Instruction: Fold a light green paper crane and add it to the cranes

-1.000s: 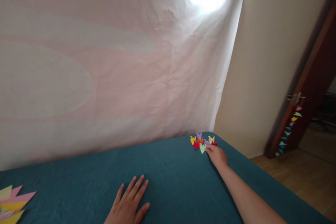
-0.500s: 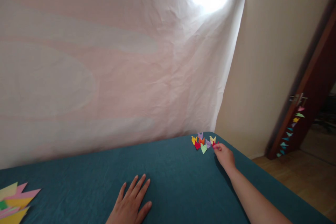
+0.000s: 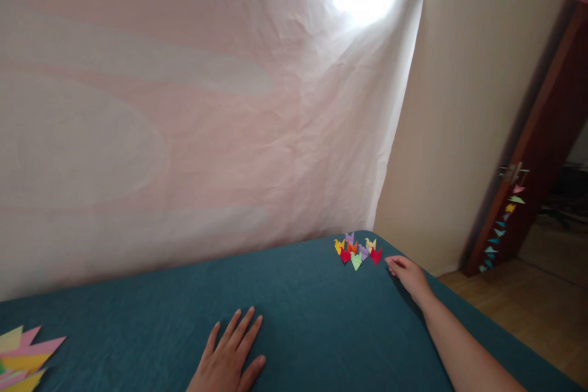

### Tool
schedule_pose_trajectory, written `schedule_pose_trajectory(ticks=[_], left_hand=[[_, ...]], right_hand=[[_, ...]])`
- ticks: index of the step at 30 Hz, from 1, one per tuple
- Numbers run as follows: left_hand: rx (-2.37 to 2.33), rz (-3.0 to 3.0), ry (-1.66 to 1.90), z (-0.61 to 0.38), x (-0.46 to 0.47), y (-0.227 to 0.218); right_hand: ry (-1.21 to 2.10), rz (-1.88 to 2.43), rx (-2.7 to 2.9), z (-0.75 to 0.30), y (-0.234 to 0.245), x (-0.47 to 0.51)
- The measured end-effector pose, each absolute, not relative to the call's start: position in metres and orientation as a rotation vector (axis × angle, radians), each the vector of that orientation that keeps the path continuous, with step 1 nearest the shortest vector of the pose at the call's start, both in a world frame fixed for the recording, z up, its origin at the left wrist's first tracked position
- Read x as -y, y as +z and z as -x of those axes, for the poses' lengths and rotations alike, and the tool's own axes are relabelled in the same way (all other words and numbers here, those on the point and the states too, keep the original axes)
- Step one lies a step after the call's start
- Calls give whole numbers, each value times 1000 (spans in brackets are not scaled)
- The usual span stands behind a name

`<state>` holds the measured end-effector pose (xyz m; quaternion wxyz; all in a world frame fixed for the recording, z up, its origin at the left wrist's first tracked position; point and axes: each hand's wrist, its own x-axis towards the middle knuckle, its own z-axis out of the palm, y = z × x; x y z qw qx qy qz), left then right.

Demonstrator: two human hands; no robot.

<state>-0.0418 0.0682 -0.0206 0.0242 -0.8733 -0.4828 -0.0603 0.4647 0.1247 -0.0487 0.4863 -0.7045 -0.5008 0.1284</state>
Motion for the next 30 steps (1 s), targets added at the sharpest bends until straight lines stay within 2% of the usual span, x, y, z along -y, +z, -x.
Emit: schedule_pose_trajectory(ticks=[7, 14, 24, 30], left_hand=[[1489, 2708, -211, 42, -68, -21], [1525, 2710, -206, 39, -66, -18], [1490, 2677, -228, 41, -68, -24], [1503, 2711, -233, 41, -67, -20]], right_hand=[[541, 1608, 1563, -473, -38, -96], [531, 1635, 1652, -482, -38, -86], [277, 1715, 1600, -470, -40, -90], [-106, 1909, 1098, -529, -28, -56]])
